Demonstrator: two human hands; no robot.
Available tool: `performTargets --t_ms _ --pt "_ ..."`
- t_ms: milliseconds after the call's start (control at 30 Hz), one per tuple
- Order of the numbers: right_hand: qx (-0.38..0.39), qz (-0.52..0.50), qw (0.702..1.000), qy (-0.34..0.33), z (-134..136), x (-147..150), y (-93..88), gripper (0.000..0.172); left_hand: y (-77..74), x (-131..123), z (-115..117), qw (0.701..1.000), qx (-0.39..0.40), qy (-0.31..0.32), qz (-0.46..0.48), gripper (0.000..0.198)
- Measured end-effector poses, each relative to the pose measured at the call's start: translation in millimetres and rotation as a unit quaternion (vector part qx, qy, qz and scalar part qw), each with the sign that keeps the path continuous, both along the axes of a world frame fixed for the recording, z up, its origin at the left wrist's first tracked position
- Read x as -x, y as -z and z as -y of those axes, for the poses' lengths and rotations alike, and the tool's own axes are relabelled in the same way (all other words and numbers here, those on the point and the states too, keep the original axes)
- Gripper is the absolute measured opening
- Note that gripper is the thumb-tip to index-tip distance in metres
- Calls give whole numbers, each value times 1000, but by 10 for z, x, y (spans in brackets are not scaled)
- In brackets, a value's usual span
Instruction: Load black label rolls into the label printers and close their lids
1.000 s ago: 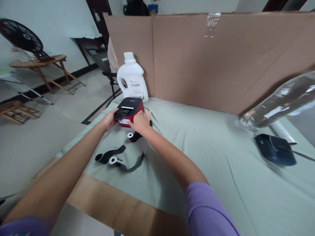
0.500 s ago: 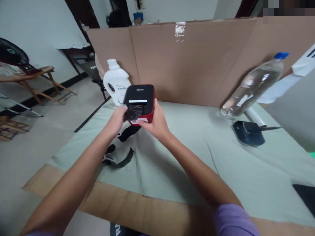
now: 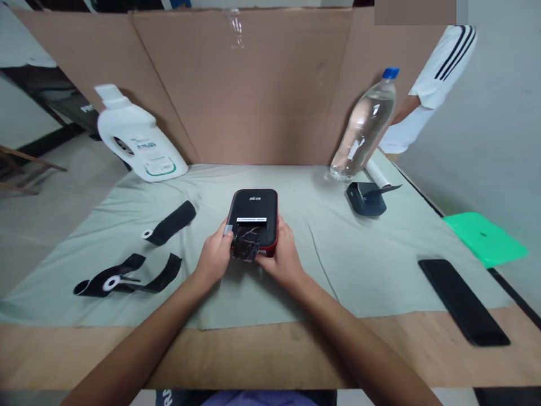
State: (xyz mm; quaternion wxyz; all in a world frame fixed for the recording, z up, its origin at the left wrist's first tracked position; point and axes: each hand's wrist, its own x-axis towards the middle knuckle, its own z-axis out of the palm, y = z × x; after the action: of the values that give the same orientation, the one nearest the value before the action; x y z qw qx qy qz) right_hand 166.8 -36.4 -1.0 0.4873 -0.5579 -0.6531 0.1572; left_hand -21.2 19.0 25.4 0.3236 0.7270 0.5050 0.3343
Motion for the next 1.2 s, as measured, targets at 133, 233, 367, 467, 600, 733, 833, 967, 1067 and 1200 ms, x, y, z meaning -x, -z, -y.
performTargets --t_ms 133,233,367,467,600,733,833,967,1067,1200 --pt "14 -7 1000 -11 -24 50 70 99 89 74 27 1000 -10 -13 -21 59" --pt "2 -8 1000 -14 -12 67 105 98 99 80 44 999 -19 -12 -27 60" --pt "6 -11 1000 -16 13 59 80 96 96 72 83 999 -12 -16 -34 60" --pt "11 -10 1000 -22 21 47 35 92 89 72 119 1000 -3 -21 -21 60" --pt "7 4 1000 -28 18 19 56 96 36 61 122 998 43 -23 31 58" --pt "-7 31 999 -13 25 -10 153 111 -8 53 29 987 105 -10 121 56" --pt "-8 41 999 -2 40 -12 183 113 21 46 -53 964 145 14 222 58" --pt "-13 37 999 7 63 1 154 101 89 15 -91 931 195 17 307 63" --pt "-8 39 999 15 77 3 120 86 100 -15 -76 918 213 -8 333 65" --pt "8 47 999 26 88 -6 67 76 58 -47 -61 921 206 -29 330 61"
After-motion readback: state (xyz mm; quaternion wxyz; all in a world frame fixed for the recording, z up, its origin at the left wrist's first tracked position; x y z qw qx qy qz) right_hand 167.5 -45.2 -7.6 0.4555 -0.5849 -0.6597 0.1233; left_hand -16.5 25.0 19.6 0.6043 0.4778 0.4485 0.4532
